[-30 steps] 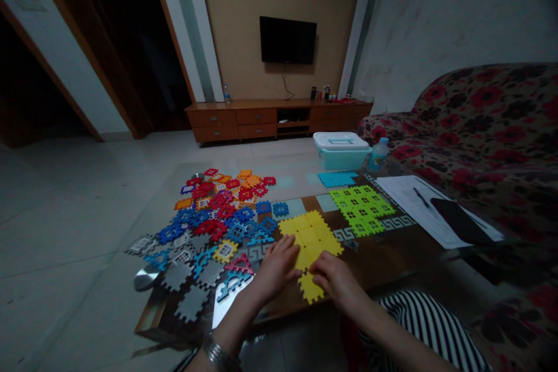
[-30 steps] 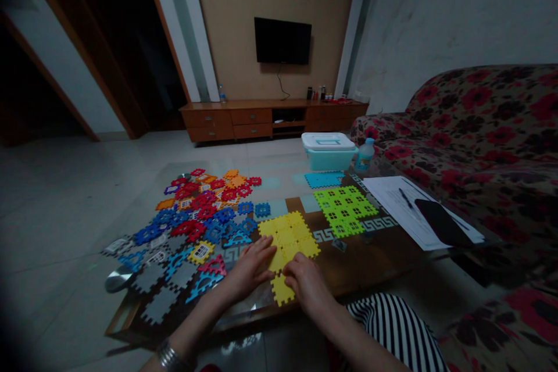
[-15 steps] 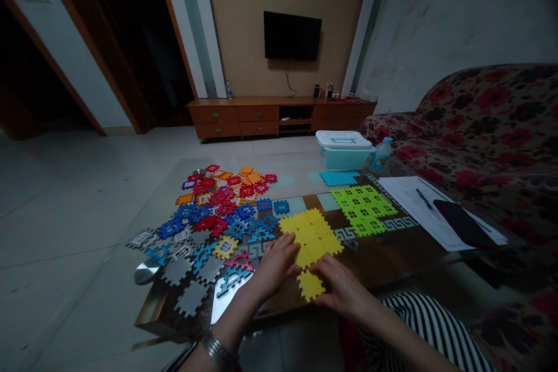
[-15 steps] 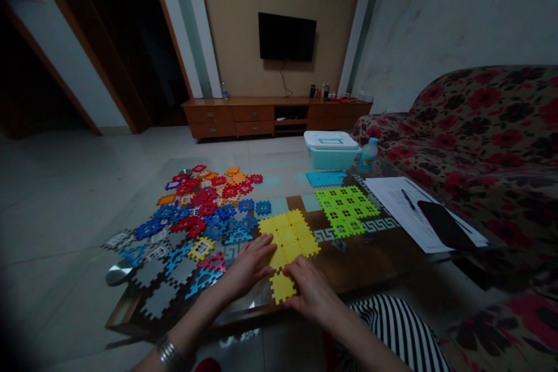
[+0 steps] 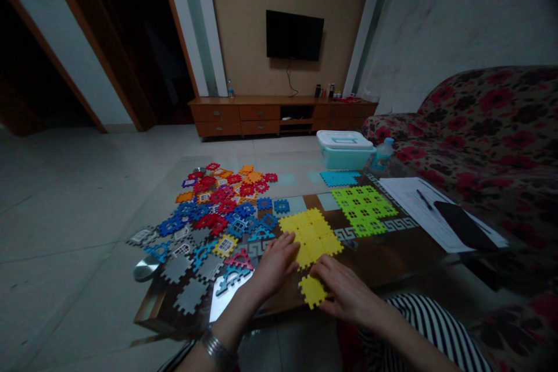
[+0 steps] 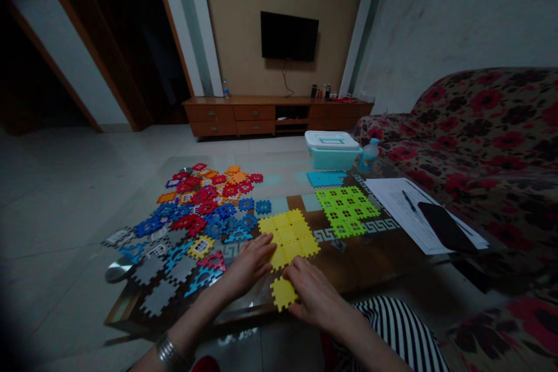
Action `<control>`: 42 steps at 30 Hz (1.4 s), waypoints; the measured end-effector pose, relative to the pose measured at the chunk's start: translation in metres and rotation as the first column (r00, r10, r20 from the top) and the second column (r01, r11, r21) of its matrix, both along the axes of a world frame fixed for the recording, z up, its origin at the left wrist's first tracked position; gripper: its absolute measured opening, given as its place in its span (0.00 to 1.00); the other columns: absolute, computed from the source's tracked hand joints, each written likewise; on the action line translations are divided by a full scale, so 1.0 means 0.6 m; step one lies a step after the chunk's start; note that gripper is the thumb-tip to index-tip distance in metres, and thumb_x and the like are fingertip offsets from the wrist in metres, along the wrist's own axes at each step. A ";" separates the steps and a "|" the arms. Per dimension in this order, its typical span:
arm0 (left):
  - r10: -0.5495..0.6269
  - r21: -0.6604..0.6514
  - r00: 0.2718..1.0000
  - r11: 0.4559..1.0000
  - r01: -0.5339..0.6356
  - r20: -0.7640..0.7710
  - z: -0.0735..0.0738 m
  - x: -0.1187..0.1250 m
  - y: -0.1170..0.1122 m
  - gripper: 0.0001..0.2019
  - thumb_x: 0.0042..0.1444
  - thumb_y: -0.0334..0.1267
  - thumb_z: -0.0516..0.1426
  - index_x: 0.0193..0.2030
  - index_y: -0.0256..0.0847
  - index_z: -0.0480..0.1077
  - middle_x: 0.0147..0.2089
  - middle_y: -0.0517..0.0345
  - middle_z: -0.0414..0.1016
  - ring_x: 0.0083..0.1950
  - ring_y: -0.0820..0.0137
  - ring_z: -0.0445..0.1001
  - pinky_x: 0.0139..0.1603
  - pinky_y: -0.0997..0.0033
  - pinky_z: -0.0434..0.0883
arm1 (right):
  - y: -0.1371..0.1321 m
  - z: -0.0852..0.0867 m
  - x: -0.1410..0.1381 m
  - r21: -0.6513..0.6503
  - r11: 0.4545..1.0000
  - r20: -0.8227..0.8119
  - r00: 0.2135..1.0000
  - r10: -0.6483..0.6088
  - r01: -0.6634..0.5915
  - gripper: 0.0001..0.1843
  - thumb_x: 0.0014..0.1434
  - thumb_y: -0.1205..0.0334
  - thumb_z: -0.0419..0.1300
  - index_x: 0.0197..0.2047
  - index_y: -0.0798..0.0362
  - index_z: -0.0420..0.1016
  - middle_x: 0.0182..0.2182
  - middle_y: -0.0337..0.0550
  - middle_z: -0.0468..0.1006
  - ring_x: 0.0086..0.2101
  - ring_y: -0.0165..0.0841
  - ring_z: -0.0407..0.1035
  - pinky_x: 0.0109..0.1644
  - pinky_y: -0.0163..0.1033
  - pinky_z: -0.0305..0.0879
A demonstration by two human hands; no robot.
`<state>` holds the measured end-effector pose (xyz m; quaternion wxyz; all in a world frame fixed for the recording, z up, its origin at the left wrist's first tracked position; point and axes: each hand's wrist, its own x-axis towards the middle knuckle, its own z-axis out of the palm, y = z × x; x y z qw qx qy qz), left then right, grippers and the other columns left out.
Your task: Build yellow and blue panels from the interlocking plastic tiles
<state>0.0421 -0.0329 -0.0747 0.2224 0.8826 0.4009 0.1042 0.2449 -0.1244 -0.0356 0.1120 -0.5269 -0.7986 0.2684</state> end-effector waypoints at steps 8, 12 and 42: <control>0.008 -0.008 1.000 1.000 -0.008 -0.018 0.010 0.003 0.000 0.23 0.57 0.33 0.55 0.61 0.43 0.62 0.70 0.47 0.53 0.70 0.58 0.51 0.67 0.48 0.54 | 0.001 -0.007 0.003 -0.045 0.999 -0.018 0.999 -0.027 0.027 0.26 0.47 0.71 0.60 0.51 0.52 0.64 0.47 0.47 0.67 0.48 0.40 0.63 0.52 0.44 0.61; 0.009 -0.005 1.000 1.000 -0.009 -0.003 0.010 0.003 0.000 0.23 0.57 0.35 0.54 0.61 0.44 0.63 0.70 0.48 0.54 0.70 0.58 0.52 0.67 0.48 0.54 | 0.000 -0.013 0.008 -0.043 0.999 -0.021 1.000 -0.009 0.008 0.28 0.44 0.72 0.61 0.50 0.52 0.64 0.46 0.47 0.67 0.48 0.40 0.63 0.52 0.44 0.61; 0.003 -0.090 0.997 0.996 -0.010 -0.074 0.037 0.009 -0.016 0.35 0.51 0.48 0.64 0.64 0.40 0.58 0.72 0.41 0.47 0.72 0.54 0.44 0.69 0.45 0.48 | 0.014 -0.006 0.004 0.037 0.999 -0.036 0.999 -0.030 0.031 0.19 0.54 0.73 0.60 0.49 0.49 0.71 0.43 0.44 0.69 0.43 0.36 0.64 0.45 0.38 0.61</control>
